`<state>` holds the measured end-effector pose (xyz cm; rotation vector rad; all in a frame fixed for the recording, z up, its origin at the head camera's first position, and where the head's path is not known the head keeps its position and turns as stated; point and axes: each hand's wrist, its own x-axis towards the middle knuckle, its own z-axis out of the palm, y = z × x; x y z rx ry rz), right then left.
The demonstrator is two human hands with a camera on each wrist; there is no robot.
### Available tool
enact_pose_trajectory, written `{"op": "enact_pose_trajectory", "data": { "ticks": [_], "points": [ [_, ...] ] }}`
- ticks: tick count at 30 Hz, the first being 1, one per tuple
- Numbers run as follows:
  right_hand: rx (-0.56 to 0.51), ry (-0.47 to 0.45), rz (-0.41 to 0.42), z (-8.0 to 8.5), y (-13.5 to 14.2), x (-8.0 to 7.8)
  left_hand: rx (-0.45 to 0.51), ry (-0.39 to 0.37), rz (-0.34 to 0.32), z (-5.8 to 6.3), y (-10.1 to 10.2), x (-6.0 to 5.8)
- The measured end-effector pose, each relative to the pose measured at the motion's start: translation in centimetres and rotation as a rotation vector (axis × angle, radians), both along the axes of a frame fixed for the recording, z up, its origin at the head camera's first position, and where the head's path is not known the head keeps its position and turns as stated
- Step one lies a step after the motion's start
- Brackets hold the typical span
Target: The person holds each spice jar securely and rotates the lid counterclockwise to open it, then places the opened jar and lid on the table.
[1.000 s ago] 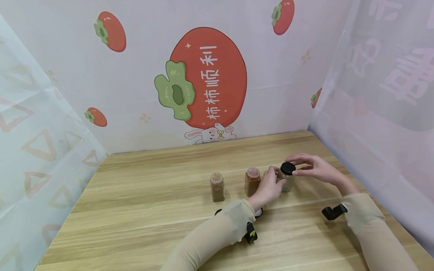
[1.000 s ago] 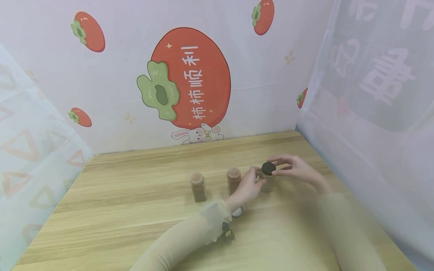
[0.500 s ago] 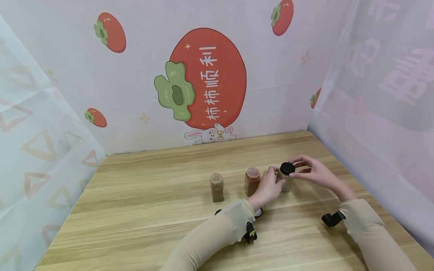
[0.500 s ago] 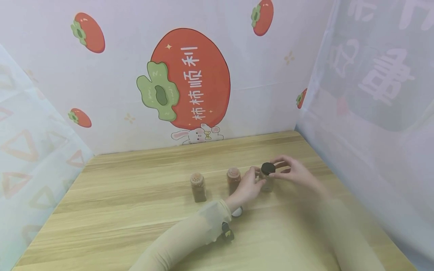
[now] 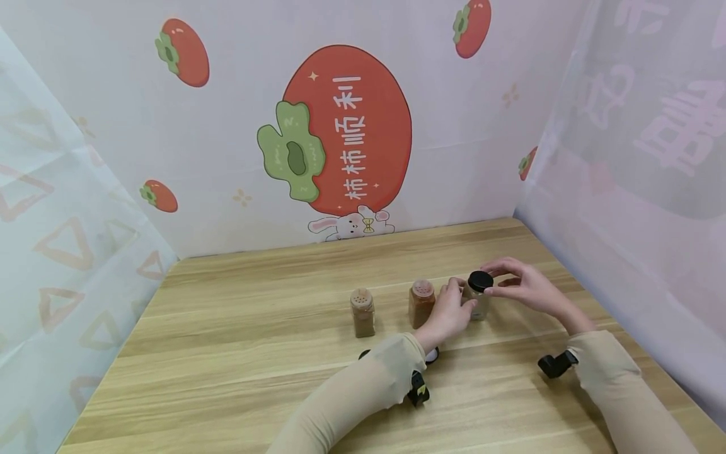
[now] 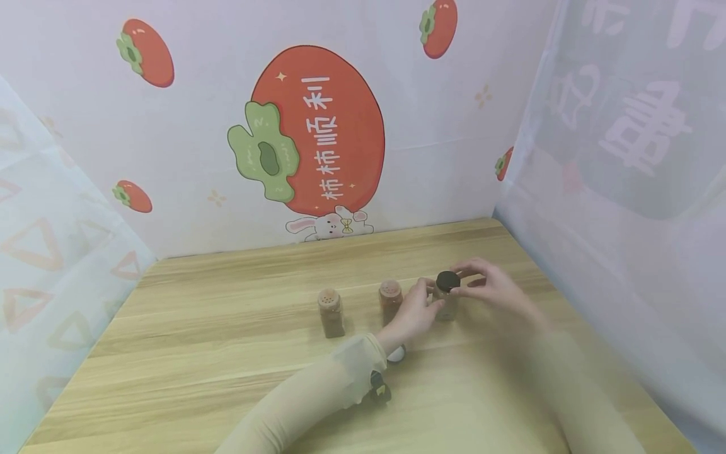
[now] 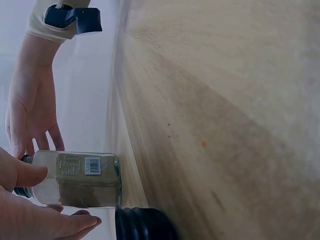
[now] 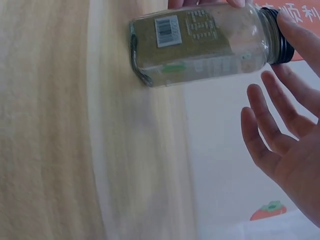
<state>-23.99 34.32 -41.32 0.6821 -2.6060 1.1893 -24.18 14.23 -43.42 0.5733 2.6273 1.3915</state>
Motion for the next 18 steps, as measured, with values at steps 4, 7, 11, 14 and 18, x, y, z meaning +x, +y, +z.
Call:
{"op": "enact_pose_trajectory", "data": {
  "ticks": [4, 7, 11, 14, 18],
  "points": [
    [0.025, 0.010, 0.056, 0.4, 0.3, -0.1, 0.000, 0.008, -0.002, 0.1, 0.0, 0.0],
    [0.045, 0.000, 0.091, 0.6, 0.5, -0.3, 0.003, 0.012, -0.003, 0.0, -0.1, 0.0],
    [0.075, -0.053, 0.108, 0.8, 0.9, -0.5, 0.009, 0.010, -0.005, 0.1, -0.1, 0.1],
    [0.076, -0.107, 0.122, 0.8, 1.1, -0.7, 0.008, 0.010, -0.006, 0.1, -0.1, 0.1],
    [0.058, -0.159, 0.149, 0.9, 1.1, -0.7, 0.002, 0.014, -0.007, 0.0, -0.1, 0.0]
  ]
}}
